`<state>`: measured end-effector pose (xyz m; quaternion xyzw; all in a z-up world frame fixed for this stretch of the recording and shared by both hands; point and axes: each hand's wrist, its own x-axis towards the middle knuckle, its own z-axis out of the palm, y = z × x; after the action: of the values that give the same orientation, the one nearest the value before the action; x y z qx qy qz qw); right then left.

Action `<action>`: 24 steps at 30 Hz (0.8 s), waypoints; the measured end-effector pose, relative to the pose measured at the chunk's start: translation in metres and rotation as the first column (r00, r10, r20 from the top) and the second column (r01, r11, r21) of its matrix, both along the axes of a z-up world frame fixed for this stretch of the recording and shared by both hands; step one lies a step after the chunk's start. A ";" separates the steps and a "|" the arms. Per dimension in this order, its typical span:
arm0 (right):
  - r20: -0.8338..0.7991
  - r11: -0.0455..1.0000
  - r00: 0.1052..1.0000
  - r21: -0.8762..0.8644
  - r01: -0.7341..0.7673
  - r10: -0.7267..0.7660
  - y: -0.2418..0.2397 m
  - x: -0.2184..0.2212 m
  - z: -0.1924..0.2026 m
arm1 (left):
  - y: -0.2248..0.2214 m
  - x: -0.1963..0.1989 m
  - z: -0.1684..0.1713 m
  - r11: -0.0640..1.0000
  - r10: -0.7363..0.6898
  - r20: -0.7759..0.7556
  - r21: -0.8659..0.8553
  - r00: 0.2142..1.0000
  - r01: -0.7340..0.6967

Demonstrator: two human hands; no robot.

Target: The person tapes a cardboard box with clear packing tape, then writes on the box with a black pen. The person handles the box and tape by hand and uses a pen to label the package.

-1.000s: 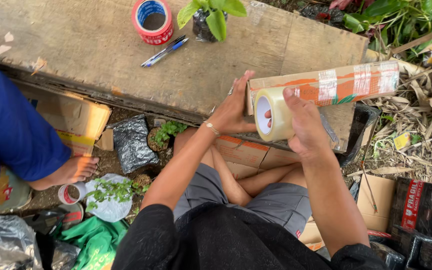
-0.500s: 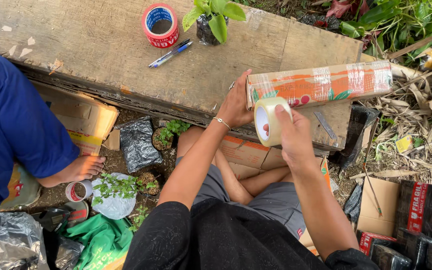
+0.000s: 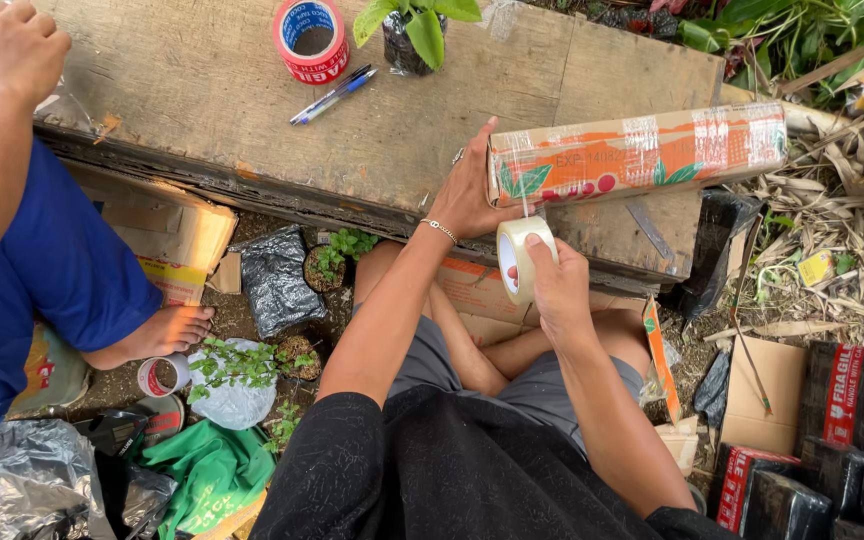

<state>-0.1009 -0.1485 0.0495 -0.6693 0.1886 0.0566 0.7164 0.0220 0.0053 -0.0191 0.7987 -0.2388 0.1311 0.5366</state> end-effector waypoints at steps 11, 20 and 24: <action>-0.042 1.000 0.999 0.013 0.024 -0.023 0.007 0.003 -0.022 | 0.000 0.000 0.001 1.000 0.002 0.034 -0.021 0.999 -0.002; -0.039 0.995 0.995 0.039 0.097 -0.095 0.028 -0.010 -0.047 | 0.009 0.002 0.009 0.987 -0.161 -0.092 0.003 0.983 0.162; -0.008 0.988 0.990 0.066 0.139 -0.139 0.031 -0.009 -0.064 | 0.008 -0.003 0.012 0.980 -0.195 -0.105 0.021 0.975 0.198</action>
<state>-0.1100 -0.1175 -0.0148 -0.6303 0.2342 0.0140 0.7400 0.0187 0.0136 -0.0073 0.7852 -0.2907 0.0324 0.5457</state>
